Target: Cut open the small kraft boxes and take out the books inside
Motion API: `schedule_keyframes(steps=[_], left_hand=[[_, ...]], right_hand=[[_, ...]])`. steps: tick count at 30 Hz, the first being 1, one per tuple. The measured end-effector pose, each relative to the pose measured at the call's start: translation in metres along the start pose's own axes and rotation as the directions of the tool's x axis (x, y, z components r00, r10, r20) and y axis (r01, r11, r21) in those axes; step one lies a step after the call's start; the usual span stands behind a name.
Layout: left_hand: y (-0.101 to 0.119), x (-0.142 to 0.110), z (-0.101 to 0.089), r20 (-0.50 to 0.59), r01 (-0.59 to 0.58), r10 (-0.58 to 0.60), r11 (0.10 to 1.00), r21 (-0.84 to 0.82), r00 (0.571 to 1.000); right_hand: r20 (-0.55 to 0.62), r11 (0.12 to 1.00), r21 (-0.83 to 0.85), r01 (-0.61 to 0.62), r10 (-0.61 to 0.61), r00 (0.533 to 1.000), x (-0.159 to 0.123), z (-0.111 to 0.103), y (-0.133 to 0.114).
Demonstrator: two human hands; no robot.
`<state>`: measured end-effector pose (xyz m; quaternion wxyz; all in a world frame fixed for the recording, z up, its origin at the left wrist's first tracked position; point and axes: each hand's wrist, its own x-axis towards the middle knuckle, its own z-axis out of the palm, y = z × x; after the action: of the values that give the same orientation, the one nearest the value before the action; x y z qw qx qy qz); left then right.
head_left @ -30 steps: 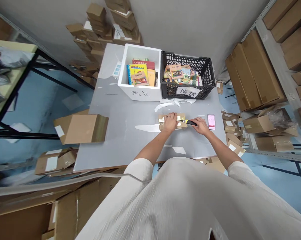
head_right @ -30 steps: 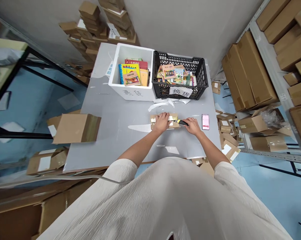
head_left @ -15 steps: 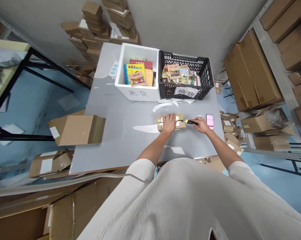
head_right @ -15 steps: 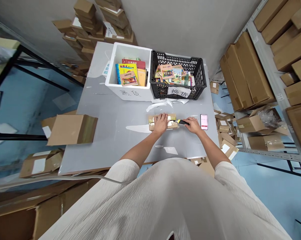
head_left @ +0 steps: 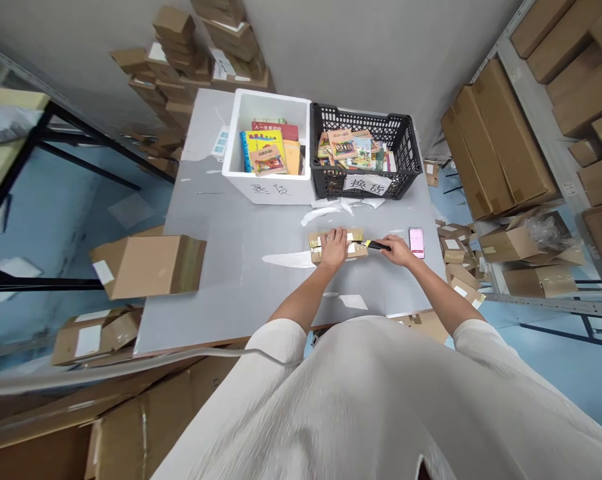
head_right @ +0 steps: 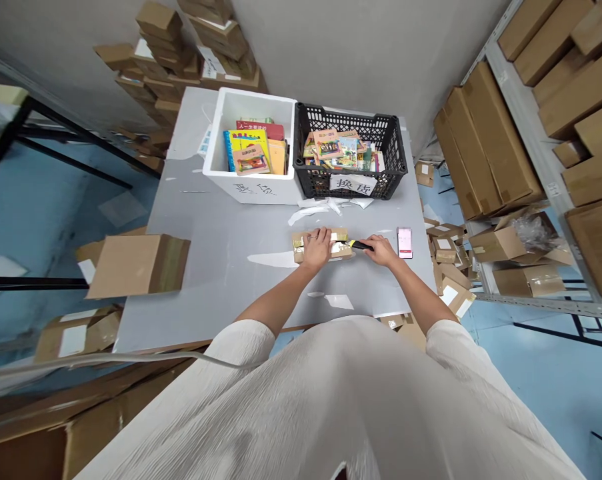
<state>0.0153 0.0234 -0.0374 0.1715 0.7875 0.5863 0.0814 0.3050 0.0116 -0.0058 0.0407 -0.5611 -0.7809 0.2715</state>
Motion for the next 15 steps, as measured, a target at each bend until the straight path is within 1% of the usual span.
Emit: schedule_keyframes(steps=[2, 7, 10, 15], left_hand=[[-0.001, 0.0, 0.001, -0.008, 0.001, -0.001, 1.0, -0.001, 1.0], [-0.002, -0.001, 0.005, -0.021, 0.008, -0.008, 1.0, -0.002, 1.0], [-0.001, -0.001, 0.005, -0.017, 0.014, -0.014, 1.0, -0.011, 1.0], [0.004, -0.004, 0.0, -0.027, 0.02, -0.021, 0.999, -0.037, 0.999]], right_hand=[[-0.002, 1.0, -0.001, -0.006, 0.006, 1.0, -0.001, 0.001, 0.001], [-0.11, 0.998, -0.039, -0.04, 0.035, 0.993, 0.003, -0.003, 0.005], [-0.133, 0.994, -0.053, -0.093, 0.085, 0.987, 0.006, -0.007, 0.013], [-0.199, 0.983, 0.036, -0.182, 0.185, 0.962, 0.009, -0.005, 0.025]])
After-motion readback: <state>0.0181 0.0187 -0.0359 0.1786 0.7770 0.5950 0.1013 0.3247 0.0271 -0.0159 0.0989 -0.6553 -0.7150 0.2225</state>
